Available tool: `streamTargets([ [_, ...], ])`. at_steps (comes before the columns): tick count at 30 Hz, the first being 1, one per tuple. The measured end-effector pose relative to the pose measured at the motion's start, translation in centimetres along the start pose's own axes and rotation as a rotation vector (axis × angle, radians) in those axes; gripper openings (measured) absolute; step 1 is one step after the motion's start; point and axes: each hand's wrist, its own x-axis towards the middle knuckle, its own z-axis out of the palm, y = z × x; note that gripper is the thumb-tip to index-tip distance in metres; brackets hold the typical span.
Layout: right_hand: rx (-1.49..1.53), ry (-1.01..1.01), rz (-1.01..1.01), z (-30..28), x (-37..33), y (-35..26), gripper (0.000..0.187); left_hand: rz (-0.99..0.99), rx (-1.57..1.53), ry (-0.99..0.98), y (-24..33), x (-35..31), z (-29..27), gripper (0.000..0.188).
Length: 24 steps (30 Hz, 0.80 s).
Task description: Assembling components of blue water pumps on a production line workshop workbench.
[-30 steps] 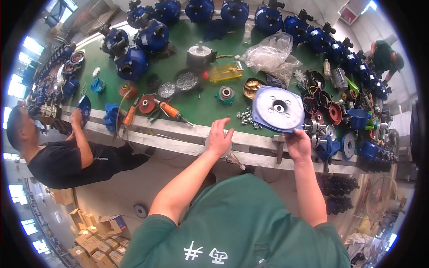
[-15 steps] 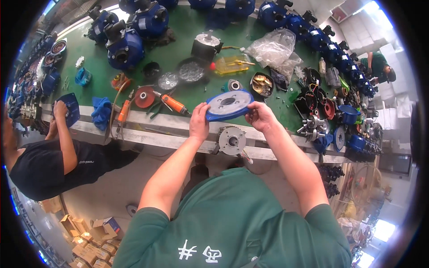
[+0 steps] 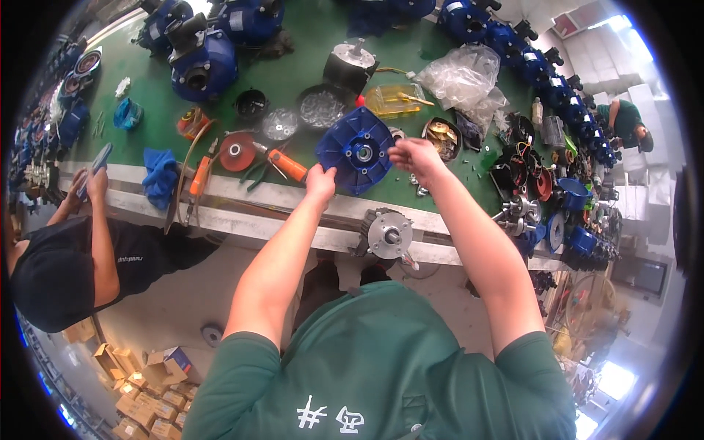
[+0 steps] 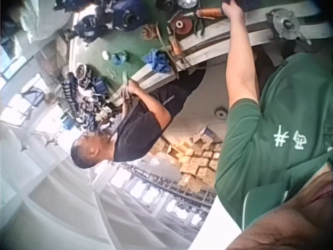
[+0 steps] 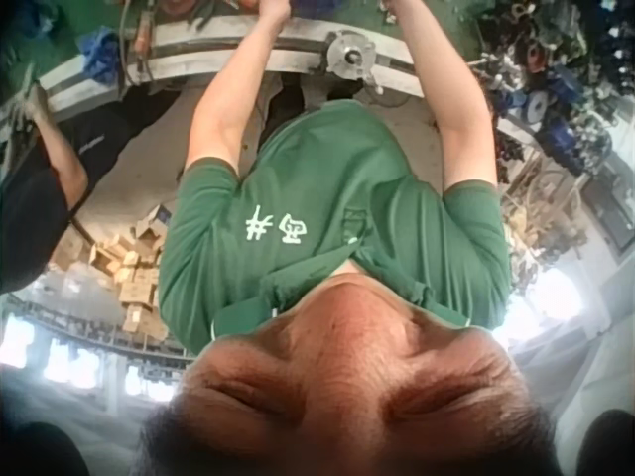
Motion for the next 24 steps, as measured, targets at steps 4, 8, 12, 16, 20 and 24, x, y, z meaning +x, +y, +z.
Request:
streamTargets([
  [4, 0.015, 0.099, 0.058, -1.6, -1.0, 1.8, 0.035, -0.275, -0.087, -0.139, -1.3, 1.5, -0.6, 0.023],
  [8, -0.011, 0.118, 0.082, -3.3, -0.8, 3.9, 0.036, -0.343, -0.284, -0.201, -1.6, 1.7, -0.2, 0.026],
  [12, 0.020, 0.107, 0.091, -3.3, -2.0, 4.8, 0.040, -0.324, -0.226, -0.198, -1.8, 1.3, -0.3, 0.026],
  [16, 0.077, 0.096, 0.076, -3.4, -3.7, 5.1, 0.040, -0.235, -0.207, -0.234, -0.7, 0.3, -0.9, 0.024],
  [20, 0.252, 0.071, 0.076, -3.9, -5.8, 3.3, 0.039, 0.062, -0.242, -0.241, 2.0, -0.3, -0.7, 0.030],
  [24, 0.394, -0.079, 0.033, -5.3, -6.8, -0.5, 0.049, 0.616, 0.034, -0.214, 8.8, -0.7, -0.1, 0.041],
])
